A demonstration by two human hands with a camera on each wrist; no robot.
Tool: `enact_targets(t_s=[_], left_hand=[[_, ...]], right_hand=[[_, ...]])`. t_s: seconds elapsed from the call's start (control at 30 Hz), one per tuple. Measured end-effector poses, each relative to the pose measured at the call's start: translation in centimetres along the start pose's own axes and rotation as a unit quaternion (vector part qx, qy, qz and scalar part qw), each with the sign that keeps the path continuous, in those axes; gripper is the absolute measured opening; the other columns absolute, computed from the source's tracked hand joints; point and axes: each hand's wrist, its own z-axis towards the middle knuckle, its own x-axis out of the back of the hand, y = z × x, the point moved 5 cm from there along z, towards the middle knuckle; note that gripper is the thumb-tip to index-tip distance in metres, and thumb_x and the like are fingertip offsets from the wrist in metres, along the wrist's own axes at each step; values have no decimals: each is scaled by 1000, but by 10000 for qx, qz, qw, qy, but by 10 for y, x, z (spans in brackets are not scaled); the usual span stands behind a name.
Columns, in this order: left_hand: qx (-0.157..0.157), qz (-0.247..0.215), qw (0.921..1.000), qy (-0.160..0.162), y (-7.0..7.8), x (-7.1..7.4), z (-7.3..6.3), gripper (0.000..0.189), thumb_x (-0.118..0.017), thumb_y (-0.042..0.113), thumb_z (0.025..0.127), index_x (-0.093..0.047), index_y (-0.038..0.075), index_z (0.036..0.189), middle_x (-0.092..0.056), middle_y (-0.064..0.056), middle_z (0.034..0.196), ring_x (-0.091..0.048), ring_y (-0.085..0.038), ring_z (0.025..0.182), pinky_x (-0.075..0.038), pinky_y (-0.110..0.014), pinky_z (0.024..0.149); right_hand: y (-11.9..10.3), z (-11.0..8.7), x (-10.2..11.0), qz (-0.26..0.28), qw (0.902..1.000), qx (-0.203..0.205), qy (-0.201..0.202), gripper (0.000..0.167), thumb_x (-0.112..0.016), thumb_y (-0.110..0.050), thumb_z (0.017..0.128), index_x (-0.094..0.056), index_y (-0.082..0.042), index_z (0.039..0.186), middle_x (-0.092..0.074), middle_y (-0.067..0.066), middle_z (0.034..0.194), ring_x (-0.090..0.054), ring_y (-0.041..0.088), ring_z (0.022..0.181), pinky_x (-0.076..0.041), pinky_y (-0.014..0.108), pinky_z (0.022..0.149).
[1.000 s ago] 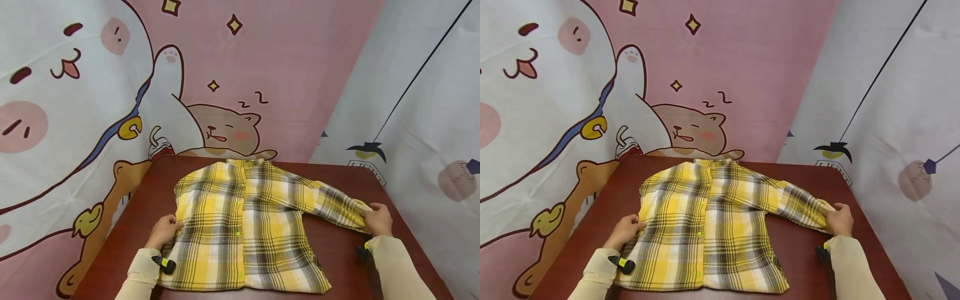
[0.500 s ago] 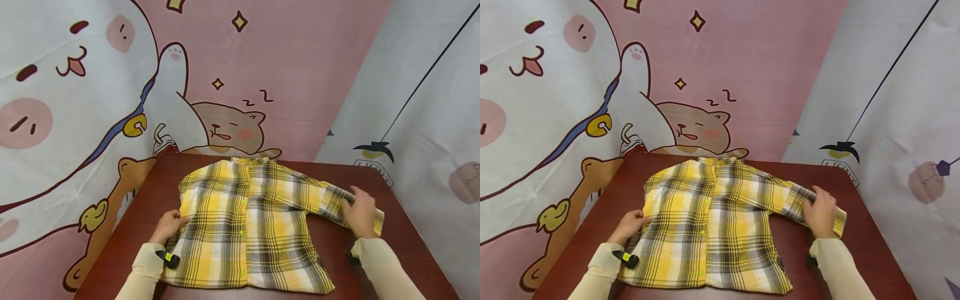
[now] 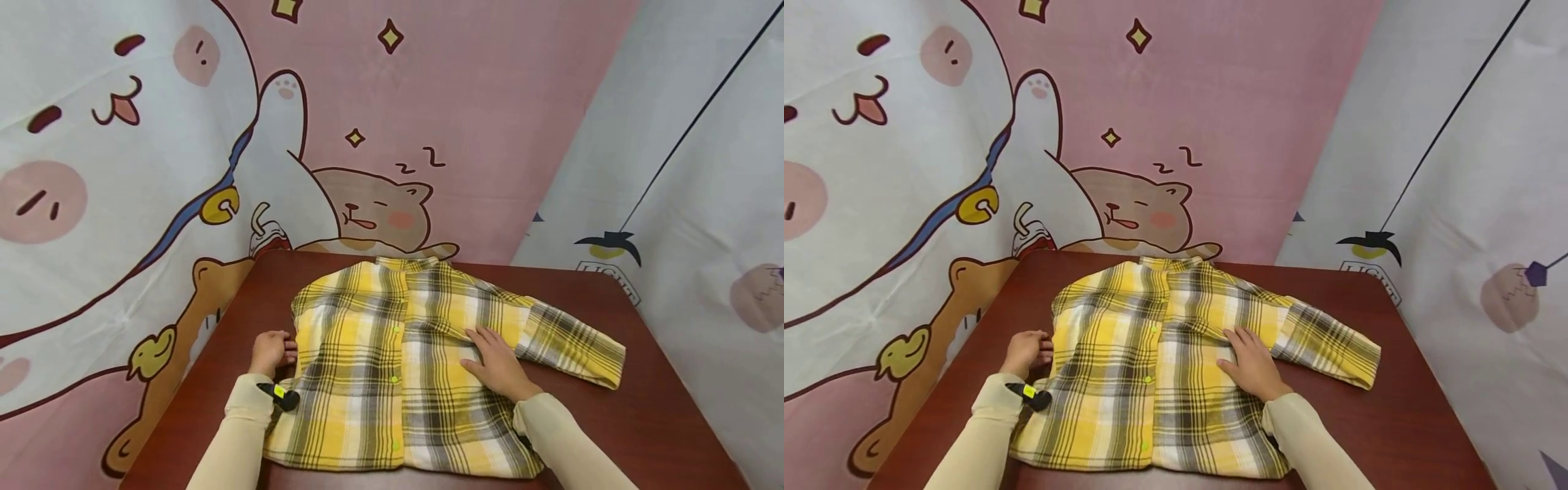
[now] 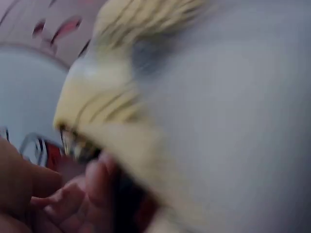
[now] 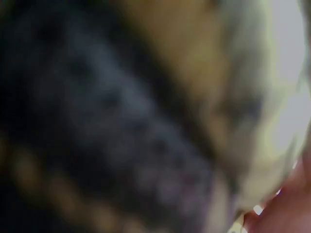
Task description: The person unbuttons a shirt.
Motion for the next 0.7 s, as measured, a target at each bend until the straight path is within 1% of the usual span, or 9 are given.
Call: enact_targets(t_s=[0.07, 0.13, 0.23, 0.33, 0.4, 0.47, 0.57, 0.63, 0.7], left_hand=[[259, -450, 9986, -79, -1, 0, 13, 32, -46, 7, 99, -56, -15, 120, -63, -10, 76, -61, -14, 53, -53, -27, 51], [394, -488, 9976, -304, 1, -4, 24, 28, -51, 6, 95, -61, -13, 112, -60, -7, 71, -58, -13, 52, -51, -26, 50], [473, -267, 9962, -679, 5, -14, 35, 20, -55, 15, 93, -65, -2, 89, -52, -2, 64, -51, -12, 51, -45, -25, 47], [456, -96, 9936, -1028, 12, -24, 40, 31, -52, 19, 96, -56, 8, 67, -45, 0, 57, -43, -13, 46, -39, -27, 44], [306, 55, 9948, -974, 20, -27, 43, 37, -48, 17, 97, -48, 13, 60, -40, 1, 53, -38, -13, 44, -35, -28, 44], [47, 126, 9979, -639, 30, -27, 43, 38, -48, 12, 96, -42, 13, 58, -35, 0, 52, -35, -15, 44, -33, -29, 45], [-526, 176, 9979, 338, 53, -22, 38, 29, -54, 12, 94, -47, 10, 66, -41, -2, 61, -40, -19, 53, -36, -32, 52], [-1093, 226, 9894, 929, 77, -24, 26, 20, -58, 13, 94, -53, 7, 76, -48, -6, 71, -45, -23, 64, -38, -35, 59], [-1944, 386, 9706, 1367, 103, -30, 10, 12, -63, 14, 94, -59, 6, 87, -54, -10, 84, -50, -27, 76, -40, -39, 67]], right_hand=[[4, -3, 0, 122, 9999, -70, -57, 68, -66, -37, 93, -41, -5, 147, -32, 24, 151, -25, 47, 137, -19, 66, 105], [5, -5, 1, 195, 9997, -30, -129, 68, -66, -38, 93, -41, -5, 147, -33, 25, 150, -25, 48, 137, -19, 67, 104], [4, -8, 1, 286, 9994, 9, -194, 68, -66, -39, 93, -41, -6, 147, -33, 25, 150, -26, 48, 136, -20, 68, 103], [3, -9, 3, 328, 9994, 39, -142, 68, -66, -39, 92, -42, -6, 147, -34, 24, 150, -28, 48, 135, -21, 70, 101], [4, -10, 4, 375, 9992, 4, -124, 68, -67, -39, 92, -43, -6, 146, -34, 24, 150, -28, 48, 135, -21, 71, 101], [4, -11, 5, 444, 9989, -49, -160, 67, -67, -38, 92, -44, -6, 146, -35, 24, 150, -28, 47, 136, -21, 71, 101], [5, -13, 5, 519, 9984, -75, -188, 65, -67, -37, 92, -45, -6, 145, -35, 25, 149, -28, 47, 136, -21, 71, 101], [6, -14, 6, 506, 9985, -57, -176, 64, -67, -37, 92, -46, -5, 144, -35, 25, 149, -28, 48, 136, -21, 71, 101], [6, -13, 5, 462, 9988, -26, -164, 64, -67, -37, 92, -47, -5, 144, -36, 25, 148, -28, 48, 136, -21, 71, 101]])
